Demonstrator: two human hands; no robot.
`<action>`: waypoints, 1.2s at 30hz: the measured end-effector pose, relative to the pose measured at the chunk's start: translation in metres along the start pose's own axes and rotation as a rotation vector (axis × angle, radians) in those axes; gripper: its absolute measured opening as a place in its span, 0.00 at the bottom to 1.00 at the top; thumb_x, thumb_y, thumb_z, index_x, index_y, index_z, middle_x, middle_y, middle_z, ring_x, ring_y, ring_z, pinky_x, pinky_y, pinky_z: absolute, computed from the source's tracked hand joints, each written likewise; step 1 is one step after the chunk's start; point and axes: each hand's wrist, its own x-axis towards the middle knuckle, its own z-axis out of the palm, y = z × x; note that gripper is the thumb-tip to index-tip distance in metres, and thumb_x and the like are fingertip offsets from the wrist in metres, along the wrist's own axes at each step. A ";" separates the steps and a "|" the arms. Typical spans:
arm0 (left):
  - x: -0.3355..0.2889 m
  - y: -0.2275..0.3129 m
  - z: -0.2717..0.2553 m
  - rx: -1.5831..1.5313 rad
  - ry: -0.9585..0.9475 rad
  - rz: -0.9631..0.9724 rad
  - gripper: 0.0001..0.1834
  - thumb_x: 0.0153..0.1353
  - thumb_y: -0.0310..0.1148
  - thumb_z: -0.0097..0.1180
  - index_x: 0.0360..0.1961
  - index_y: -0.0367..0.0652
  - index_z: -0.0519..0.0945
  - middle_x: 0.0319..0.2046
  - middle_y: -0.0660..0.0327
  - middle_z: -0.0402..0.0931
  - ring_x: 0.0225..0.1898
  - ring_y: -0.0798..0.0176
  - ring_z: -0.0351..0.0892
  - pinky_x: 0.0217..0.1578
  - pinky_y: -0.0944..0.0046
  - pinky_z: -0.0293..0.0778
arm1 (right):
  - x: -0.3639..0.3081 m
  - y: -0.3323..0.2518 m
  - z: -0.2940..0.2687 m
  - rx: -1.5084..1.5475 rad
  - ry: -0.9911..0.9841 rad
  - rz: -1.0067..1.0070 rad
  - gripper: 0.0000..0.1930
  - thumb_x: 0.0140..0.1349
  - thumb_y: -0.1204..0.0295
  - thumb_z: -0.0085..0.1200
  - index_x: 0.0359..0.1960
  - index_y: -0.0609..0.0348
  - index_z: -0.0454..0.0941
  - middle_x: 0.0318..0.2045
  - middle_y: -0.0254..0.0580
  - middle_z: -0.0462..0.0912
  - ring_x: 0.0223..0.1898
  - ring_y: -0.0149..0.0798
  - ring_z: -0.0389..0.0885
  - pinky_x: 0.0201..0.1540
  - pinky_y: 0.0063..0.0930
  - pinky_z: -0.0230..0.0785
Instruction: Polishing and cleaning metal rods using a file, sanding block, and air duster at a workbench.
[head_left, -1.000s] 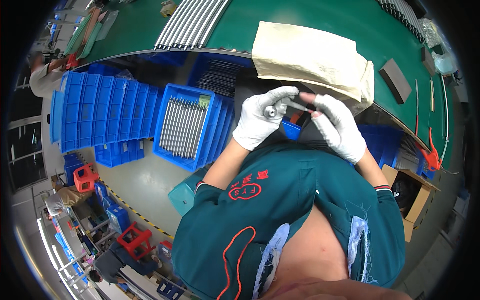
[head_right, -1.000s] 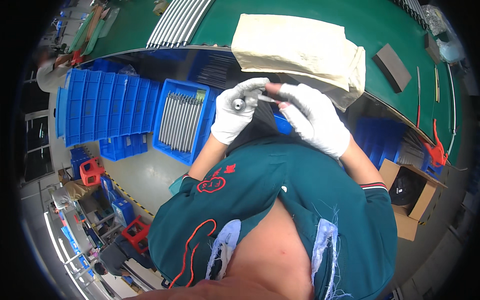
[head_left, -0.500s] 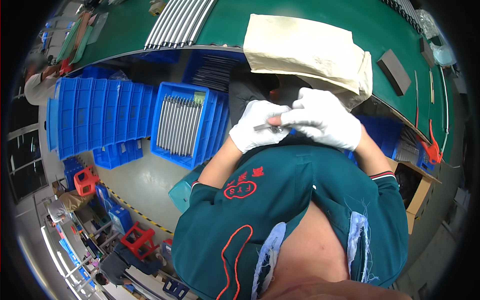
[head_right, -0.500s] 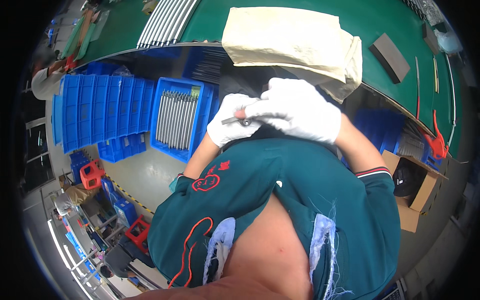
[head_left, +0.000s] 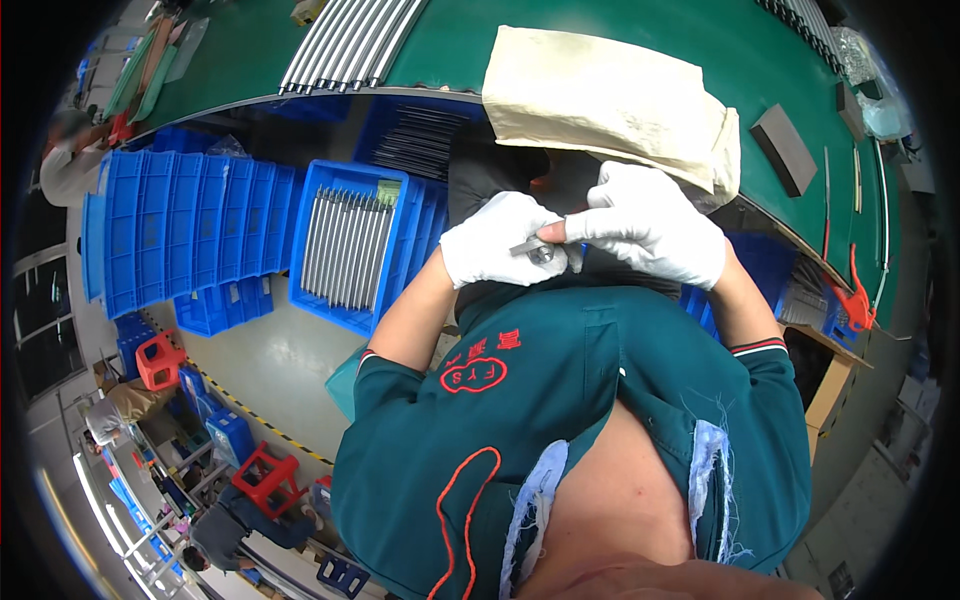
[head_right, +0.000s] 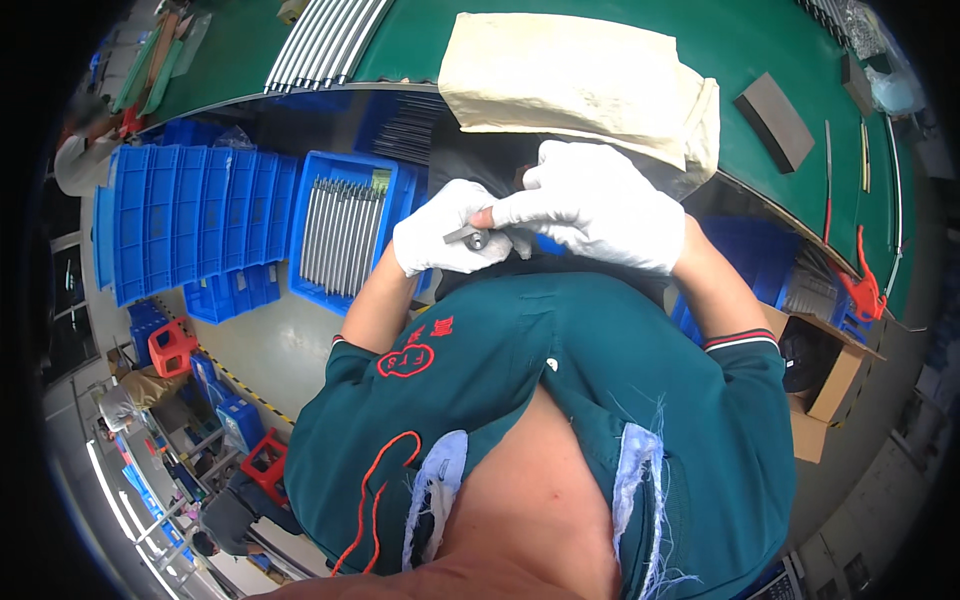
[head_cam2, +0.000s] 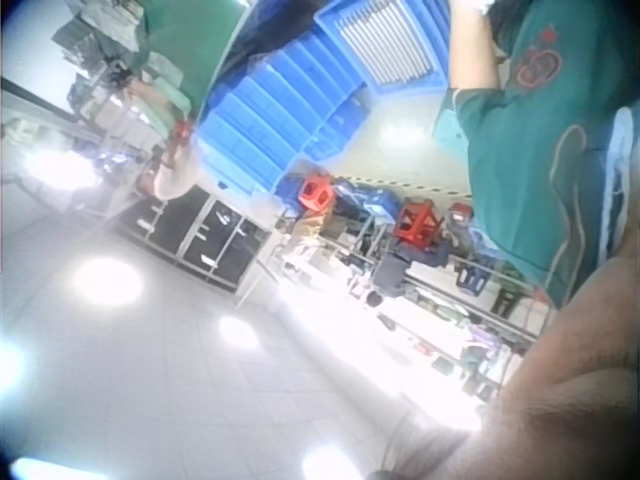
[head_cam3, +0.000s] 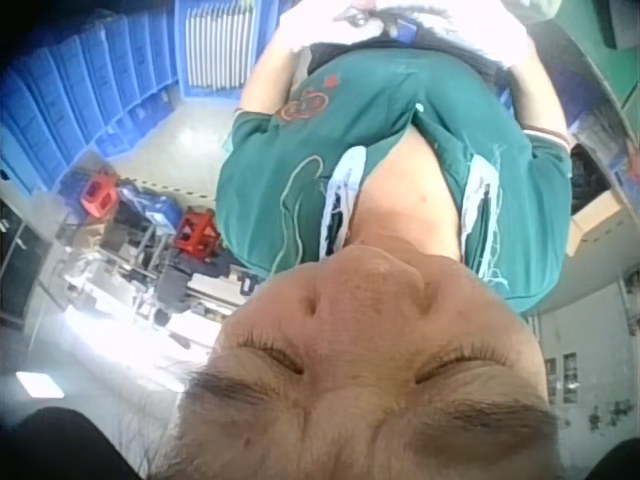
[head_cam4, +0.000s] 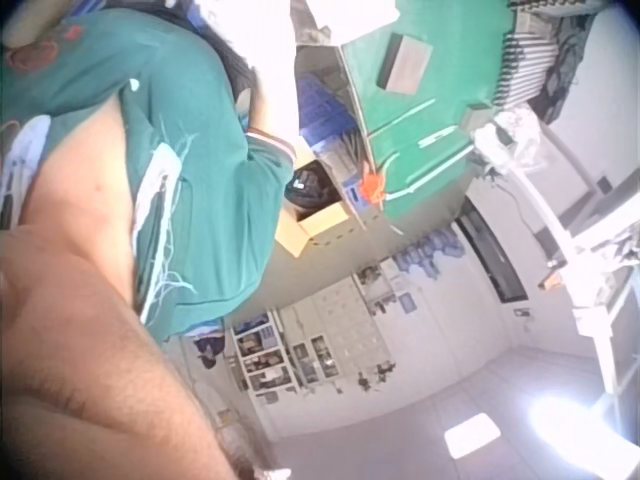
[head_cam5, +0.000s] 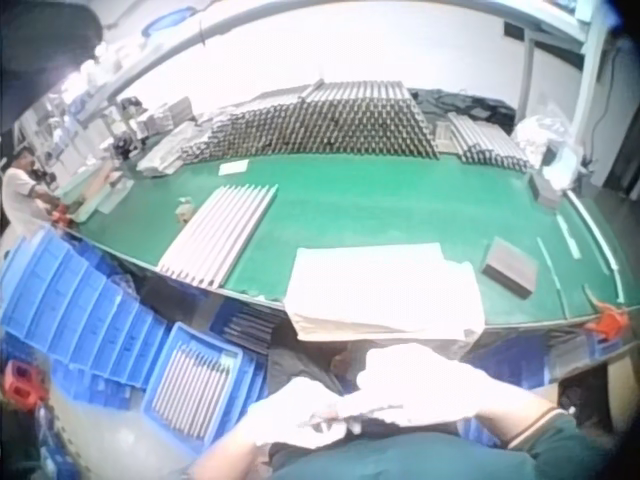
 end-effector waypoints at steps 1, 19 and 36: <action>0.001 0.000 0.000 -0.002 0.000 0.002 0.07 0.43 0.34 0.53 0.23 0.48 0.82 0.14 0.57 0.74 0.16 0.57 0.74 0.21 0.64 0.69 | -0.001 0.000 0.000 -0.008 0.060 -0.003 0.23 0.42 0.77 0.56 0.44 0.41 0.80 0.18 0.33 0.61 0.25 0.38 0.60 0.27 0.30 0.56; -0.002 -0.006 -0.001 -0.093 0.269 0.058 0.08 0.46 0.24 0.51 0.27 0.43 0.81 0.20 0.60 0.78 0.18 0.71 0.74 0.21 0.72 0.69 | -0.233 0.122 -0.108 -0.760 0.423 1.572 0.14 0.60 0.59 0.47 0.46 0.38 0.77 0.42 0.48 0.78 0.41 0.50 0.78 0.43 0.37 0.70; -0.010 0.006 0.016 -0.140 0.560 -0.130 0.09 0.54 0.19 0.49 0.37 0.38 0.75 0.26 0.66 0.74 0.26 0.78 0.68 0.29 0.77 0.67 | -0.135 0.055 -0.054 0.452 1.102 0.618 0.22 0.62 0.63 0.42 0.54 0.62 0.68 0.47 0.46 0.75 0.46 0.36 0.75 0.51 0.30 0.66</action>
